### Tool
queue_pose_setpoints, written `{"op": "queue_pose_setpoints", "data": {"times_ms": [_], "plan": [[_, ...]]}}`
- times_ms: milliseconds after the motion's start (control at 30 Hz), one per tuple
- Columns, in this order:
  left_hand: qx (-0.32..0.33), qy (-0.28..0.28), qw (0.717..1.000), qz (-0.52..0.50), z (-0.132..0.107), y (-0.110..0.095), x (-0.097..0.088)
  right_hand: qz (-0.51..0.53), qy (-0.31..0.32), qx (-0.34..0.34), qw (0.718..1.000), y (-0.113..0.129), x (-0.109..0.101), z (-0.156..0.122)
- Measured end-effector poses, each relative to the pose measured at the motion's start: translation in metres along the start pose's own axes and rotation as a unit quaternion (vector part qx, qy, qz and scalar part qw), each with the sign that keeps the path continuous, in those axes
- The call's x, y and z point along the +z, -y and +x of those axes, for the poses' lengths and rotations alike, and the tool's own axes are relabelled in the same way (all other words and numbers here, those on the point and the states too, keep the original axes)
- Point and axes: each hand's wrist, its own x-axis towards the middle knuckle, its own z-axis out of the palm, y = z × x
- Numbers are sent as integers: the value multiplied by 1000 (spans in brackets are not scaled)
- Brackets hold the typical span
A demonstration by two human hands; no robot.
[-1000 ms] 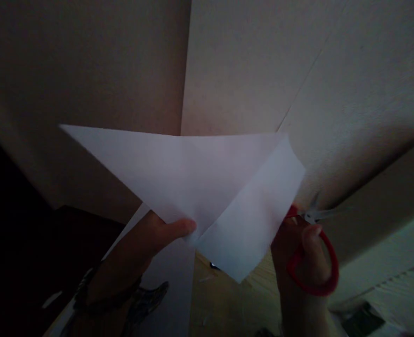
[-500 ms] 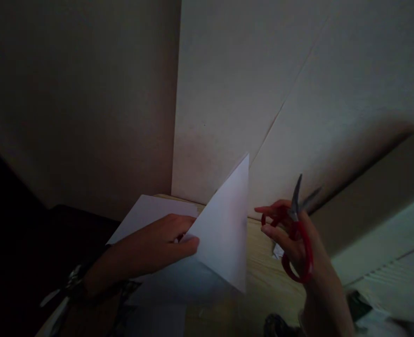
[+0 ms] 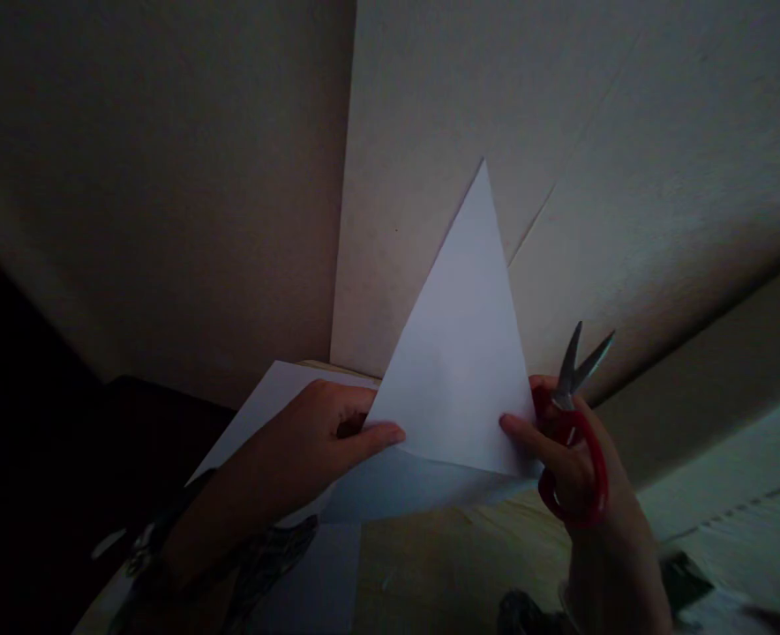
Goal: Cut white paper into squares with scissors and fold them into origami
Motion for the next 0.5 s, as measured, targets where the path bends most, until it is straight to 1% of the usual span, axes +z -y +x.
{"op": "queue_pose_setpoints", "data": {"times_ms": [67, 133, 233, 400, 500], "plan": [[6, -25, 999, -32, -1, -4, 2, 9, -17, -6, 1000, 2, 0, -2], [25, -51, 996, -70, -2, -7, 3, 22, -25, -2, 999, 2, -1, -4], [47, -73, 988, -125, -1, -9, 6, 32, -34, 8, 999, 3, -2, -5], [35, -115, 976, -180, 2, -11, 13, 12, -73, 0, 997, 7, -3, -5], [20, -135, 970, -203, 3, -13, 16, -9, -76, -14, 997, 9, -5, -6]]}}
